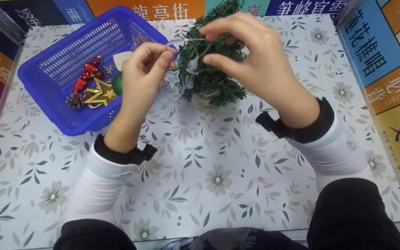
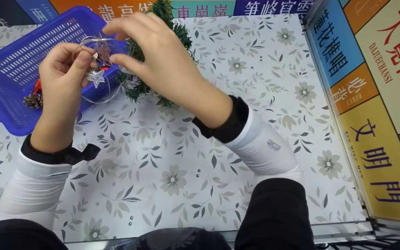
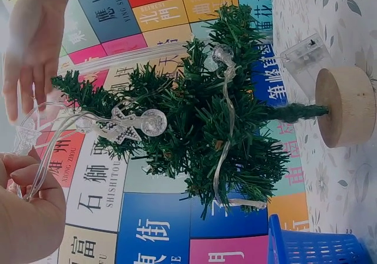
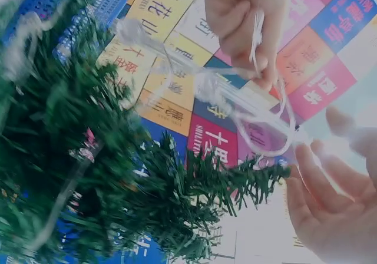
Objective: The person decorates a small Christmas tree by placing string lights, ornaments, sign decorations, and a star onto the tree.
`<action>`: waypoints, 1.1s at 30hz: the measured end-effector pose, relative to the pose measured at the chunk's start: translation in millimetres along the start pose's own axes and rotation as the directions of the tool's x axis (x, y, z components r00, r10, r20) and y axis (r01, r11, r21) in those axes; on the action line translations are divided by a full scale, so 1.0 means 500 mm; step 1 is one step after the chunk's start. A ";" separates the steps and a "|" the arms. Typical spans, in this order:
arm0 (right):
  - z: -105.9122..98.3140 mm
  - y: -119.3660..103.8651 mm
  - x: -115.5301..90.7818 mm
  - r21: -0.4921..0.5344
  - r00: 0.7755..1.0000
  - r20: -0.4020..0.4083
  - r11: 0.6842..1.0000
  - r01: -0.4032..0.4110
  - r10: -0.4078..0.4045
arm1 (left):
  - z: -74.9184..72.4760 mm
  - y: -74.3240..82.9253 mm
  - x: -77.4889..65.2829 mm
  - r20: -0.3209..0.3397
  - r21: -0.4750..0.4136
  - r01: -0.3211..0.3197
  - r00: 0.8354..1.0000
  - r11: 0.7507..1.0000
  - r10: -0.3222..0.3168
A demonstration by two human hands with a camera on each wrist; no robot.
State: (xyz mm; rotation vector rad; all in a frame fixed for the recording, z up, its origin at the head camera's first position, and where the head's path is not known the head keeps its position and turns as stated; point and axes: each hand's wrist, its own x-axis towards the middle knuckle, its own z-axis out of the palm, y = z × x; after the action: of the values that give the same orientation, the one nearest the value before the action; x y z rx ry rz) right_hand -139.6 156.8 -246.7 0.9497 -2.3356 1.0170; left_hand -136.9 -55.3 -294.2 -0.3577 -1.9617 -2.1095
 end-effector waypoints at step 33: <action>0.085 -0.035 -0.006 0.105 0.930 0.220 0.940 -0.324 0.296 | 0.000 0.006 -0.002 0.041 -0.021 -0.033 0.999 0.999 0.034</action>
State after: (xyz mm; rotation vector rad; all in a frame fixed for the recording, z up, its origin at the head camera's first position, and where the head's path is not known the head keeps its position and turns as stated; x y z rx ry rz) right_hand -129.6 117.0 -267.8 0.7769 -2.6747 1.2745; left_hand -134.8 -55.5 -291.8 -0.4382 -1.9434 -2.1191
